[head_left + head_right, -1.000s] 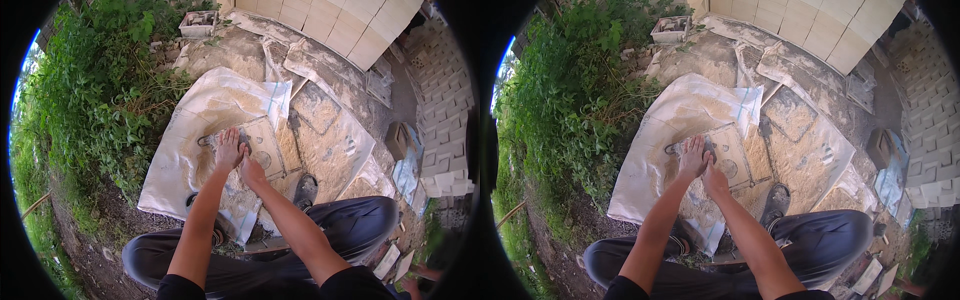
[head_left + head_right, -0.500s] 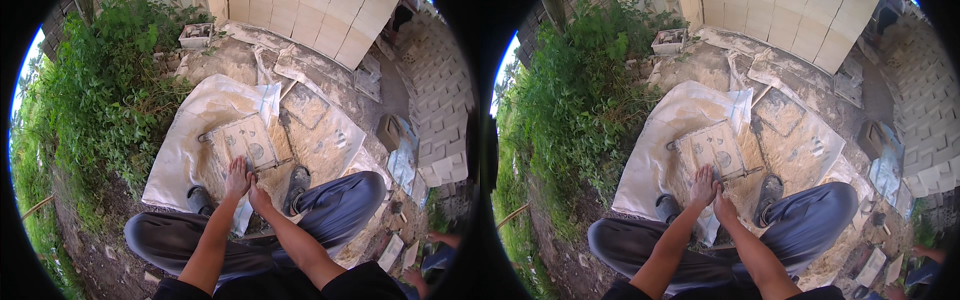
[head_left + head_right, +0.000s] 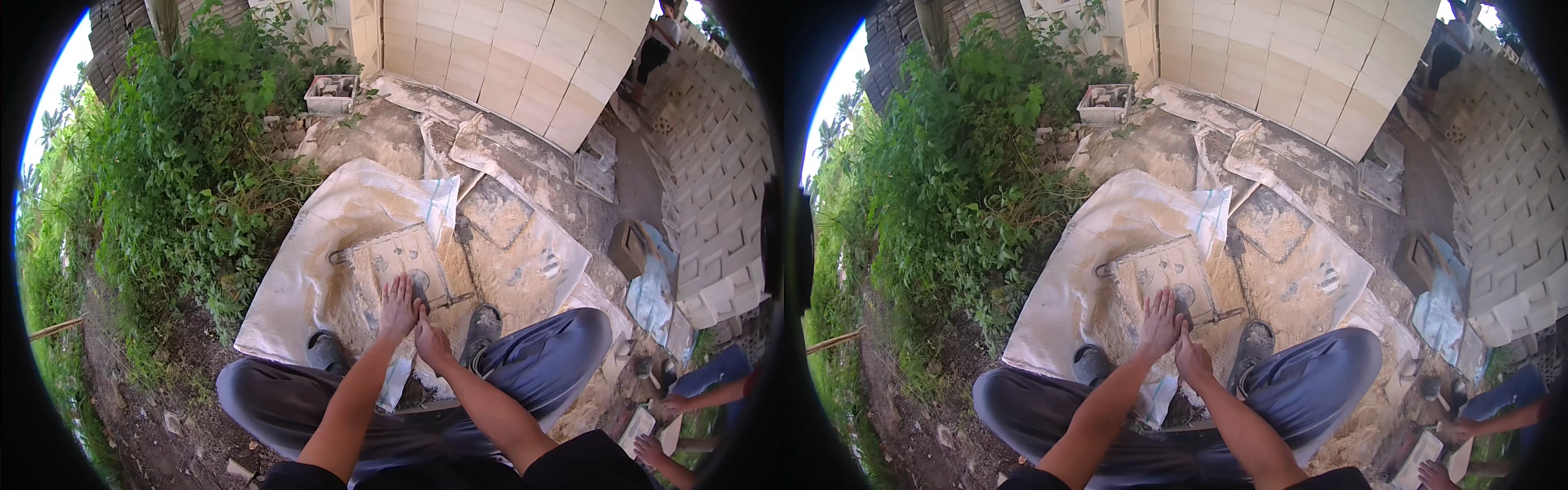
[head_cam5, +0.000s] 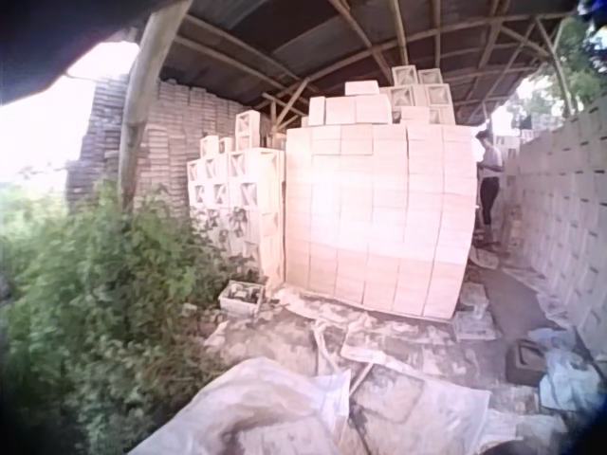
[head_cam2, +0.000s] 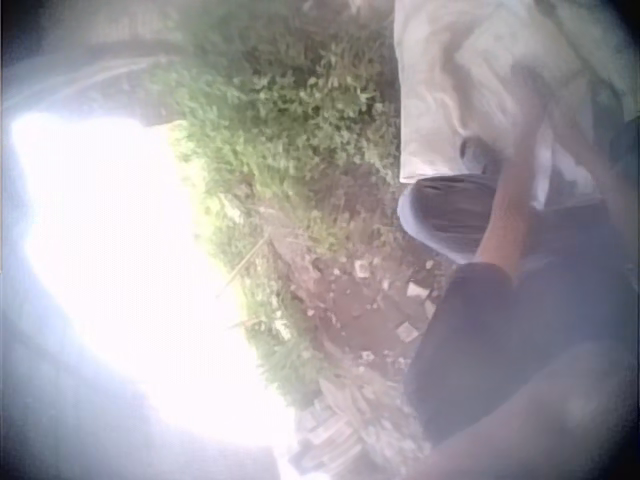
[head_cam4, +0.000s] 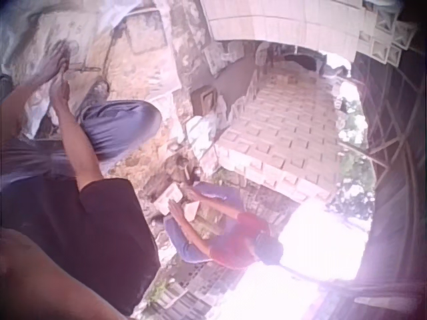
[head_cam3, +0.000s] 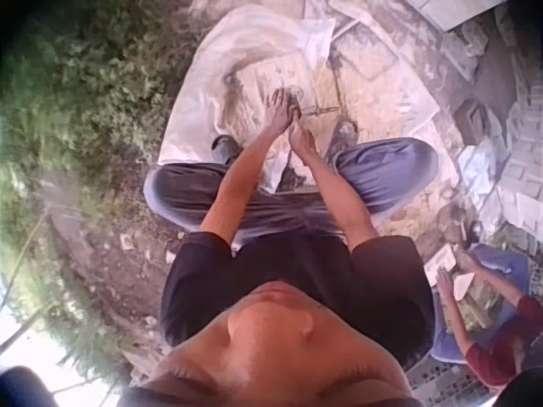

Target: The person sits on the ground and uses a metal mold to form bricks from a granular material. They fill the mold, level the surface with a straight edge, and then flip the mold to release the formed brick onto a nearby stack.

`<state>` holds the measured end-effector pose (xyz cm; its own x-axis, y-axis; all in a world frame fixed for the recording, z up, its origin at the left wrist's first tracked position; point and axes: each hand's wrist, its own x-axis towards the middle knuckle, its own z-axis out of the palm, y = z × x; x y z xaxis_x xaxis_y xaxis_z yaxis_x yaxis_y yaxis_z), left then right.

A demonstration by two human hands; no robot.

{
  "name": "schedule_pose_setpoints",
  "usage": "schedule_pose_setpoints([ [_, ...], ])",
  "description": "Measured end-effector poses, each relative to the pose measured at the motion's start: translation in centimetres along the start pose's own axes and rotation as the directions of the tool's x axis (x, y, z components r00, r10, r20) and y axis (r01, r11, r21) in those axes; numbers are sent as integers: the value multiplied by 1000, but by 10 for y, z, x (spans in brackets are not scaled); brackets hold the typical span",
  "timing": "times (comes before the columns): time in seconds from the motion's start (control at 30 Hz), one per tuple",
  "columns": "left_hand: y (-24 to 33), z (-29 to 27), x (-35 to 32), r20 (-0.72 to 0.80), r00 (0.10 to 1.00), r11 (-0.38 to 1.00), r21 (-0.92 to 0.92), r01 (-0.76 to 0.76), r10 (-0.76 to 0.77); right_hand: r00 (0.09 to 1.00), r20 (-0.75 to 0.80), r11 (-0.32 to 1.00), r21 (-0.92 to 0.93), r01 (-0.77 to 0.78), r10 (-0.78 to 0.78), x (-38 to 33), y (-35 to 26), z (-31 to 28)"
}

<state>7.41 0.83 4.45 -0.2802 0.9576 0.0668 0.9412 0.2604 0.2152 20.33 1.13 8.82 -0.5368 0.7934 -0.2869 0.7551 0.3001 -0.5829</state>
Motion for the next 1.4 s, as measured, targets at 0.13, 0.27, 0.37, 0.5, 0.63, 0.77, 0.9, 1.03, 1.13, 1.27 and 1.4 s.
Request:
schedule_pose_setpoints([
  [0.13, -47, -4, 90, 3, 1000, 999, 37, 24, -24, 1000, 24, 999, -46, -1, 3, 93, -27, -6],
  [0.27, -65, 1, 135, 191, 980, 995, 99, 31, -49, 999, 32, 997, -75, -28, 30, 149, -33, -6],
  [0.37, -61, 17, 123, 52, 998, 999, 32, 41, -42, 998, 48, 996, -85, -23, 27, 145, -21, -1],
  [0.5, -31, 24, 72, 77, 996, 997, 75, 32, -38, 992, 106, 995, -85, -59, 68, 92, 3, 8],
  [0.63, 1, 32, 9, -16, 1000, 999, -33, 10, -10, 992, 111, 995, -86, -42, 52, 25, 23, 10],
  [0.77, 28, 32, -32, 18, 1000, 997, -82, 5, -3, 993, 100, 992, -114, -54, 65, -25, 41, 14],
  [0.9, 47, 32, -66, 81, 997, 995, -93, 22, -14, 979, 159, 991, -70, -116, 126, -59, 49, 5],
  [1.03, 46, 25, -42, -33, 999, 994, -105, 33, -37, 999, 23, 999, -21, -28, 29, -45, 42, -6],
  [1.13, 22, 16, 28, -71, 997, 1000, 3, -30, 30, 990, -135, 997, 52, 57, -50, 19, 35, -7],
  [1.27, -12, 12, 122, -29, 1000, 998, 57, -7, 9, 983, -178, 998, -41, 45, -51, 115, 14, -23],
  [1.4, -30, 27, 162, 72, 997, 1000, 10, 24, -24, 998, -70, 998, -69, -7, 2, 164, 6, -39],
])
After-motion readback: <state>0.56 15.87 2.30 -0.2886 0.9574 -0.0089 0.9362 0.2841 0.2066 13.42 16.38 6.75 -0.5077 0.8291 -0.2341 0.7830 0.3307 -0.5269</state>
